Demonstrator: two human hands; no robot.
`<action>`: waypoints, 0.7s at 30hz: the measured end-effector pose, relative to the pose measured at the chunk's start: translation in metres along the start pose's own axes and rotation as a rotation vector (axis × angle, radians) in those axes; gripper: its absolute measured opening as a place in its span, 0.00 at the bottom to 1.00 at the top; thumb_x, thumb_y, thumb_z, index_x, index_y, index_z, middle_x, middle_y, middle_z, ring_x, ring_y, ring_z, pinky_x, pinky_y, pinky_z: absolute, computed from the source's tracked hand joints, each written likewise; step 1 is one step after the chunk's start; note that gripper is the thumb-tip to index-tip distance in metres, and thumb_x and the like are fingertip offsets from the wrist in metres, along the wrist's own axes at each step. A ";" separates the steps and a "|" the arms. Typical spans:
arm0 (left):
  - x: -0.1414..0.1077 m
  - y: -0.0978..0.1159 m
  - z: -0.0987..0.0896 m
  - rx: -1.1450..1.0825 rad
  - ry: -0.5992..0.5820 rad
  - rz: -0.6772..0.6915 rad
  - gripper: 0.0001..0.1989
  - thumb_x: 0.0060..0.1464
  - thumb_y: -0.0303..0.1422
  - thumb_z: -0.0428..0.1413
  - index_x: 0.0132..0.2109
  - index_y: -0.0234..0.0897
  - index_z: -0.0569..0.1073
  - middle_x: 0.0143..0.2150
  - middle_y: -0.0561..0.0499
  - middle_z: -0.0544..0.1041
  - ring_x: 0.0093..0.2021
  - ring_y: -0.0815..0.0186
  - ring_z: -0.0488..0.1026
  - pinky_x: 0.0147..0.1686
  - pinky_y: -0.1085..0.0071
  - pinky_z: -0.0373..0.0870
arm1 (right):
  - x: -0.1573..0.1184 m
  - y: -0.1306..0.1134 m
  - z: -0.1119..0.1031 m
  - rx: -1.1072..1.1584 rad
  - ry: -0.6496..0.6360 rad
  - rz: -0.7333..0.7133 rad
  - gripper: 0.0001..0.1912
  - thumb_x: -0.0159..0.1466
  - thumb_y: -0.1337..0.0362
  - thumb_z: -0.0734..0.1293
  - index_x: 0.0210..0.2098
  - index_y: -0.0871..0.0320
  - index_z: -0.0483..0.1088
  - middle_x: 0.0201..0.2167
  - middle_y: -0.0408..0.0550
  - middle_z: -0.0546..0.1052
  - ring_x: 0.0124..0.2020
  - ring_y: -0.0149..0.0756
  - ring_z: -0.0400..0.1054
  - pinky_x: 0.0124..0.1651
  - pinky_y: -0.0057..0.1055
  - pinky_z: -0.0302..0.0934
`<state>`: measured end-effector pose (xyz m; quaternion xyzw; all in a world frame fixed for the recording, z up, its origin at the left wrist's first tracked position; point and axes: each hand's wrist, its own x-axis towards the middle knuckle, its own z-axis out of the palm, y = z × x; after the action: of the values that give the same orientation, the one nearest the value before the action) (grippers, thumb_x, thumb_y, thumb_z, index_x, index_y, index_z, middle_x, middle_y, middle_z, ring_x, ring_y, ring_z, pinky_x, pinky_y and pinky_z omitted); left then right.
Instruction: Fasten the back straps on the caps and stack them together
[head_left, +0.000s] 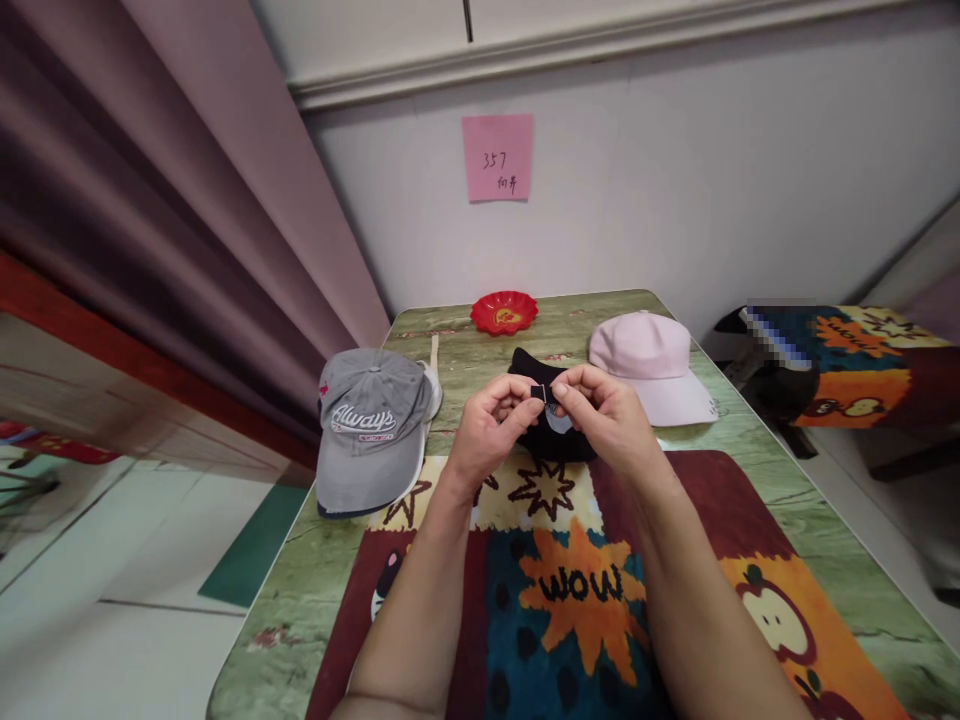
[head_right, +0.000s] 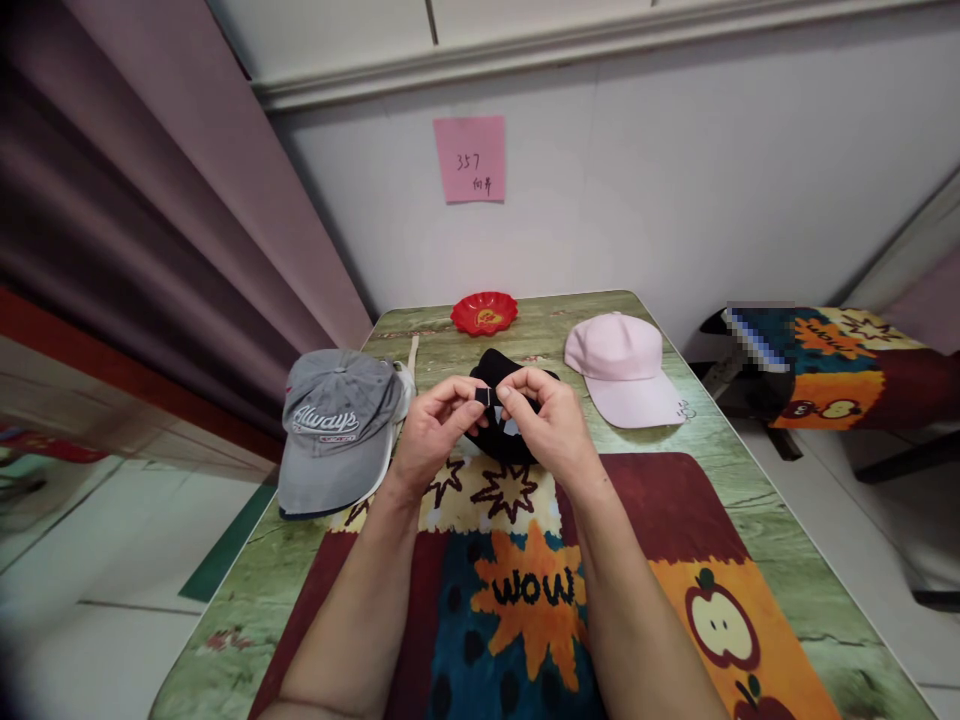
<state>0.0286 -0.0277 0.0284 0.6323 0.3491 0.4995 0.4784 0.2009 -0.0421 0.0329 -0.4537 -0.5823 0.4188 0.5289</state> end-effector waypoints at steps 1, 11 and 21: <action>0.000 0.003 0.000 0.007 0.012 0.002 0.15 0.57 0.43 0.62 0.34 0.35 0.74 0.42 0.47 0.77 0.29 0.73 0.71 0.27 0.76 0.69 | -0.001 -0.001 -0.001 -0.018 -0.009 -0.024 0.16 0.66 0.49 0.68 0.37 0.57 0.73 0.27 0.44 0.76 0.27 0.32 0.68 0.30 0.28 0.60; -0.002 0.008 0.003 0.004 0.097 0.017 0.16 0.58 0.40 0.62 0.28 0.34 0.74 0.44 0.47 0.77 0.25 0.76 0.65 0.25 0.76 0.65 | -0.002 -0.004 0.003 -0.282 -0.046 -0.248 0.14 0.62 0.59 0.74 0.48 0.51 0.79 0.45 0.47 0.83 0.43 0.42 0.76 0.47 0.35 0.66; 0.000 0.003 -0.011 0.030 0.207 0.012 0.15 0.58 0.36 0.60 0.25 0.33 0.72 0.43 0.46 0.78 0.23 0.77 0.63 0.23 0.75 0.59 | -0.001 0.000 0.002 -0.315 -0.004 -0.176 0.13 0.60 0.60 0.74 0.43 0.54 0.78 0.35 0.44 0.81 0.35 0.36 0.73 0.37 0.29 0.62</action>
<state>0.0181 -0.0254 0.0318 0.5863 0.4004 0.5598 0.4272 0.1987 -0.0428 0.0330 -0.4775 -0.6793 0.2755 0.4845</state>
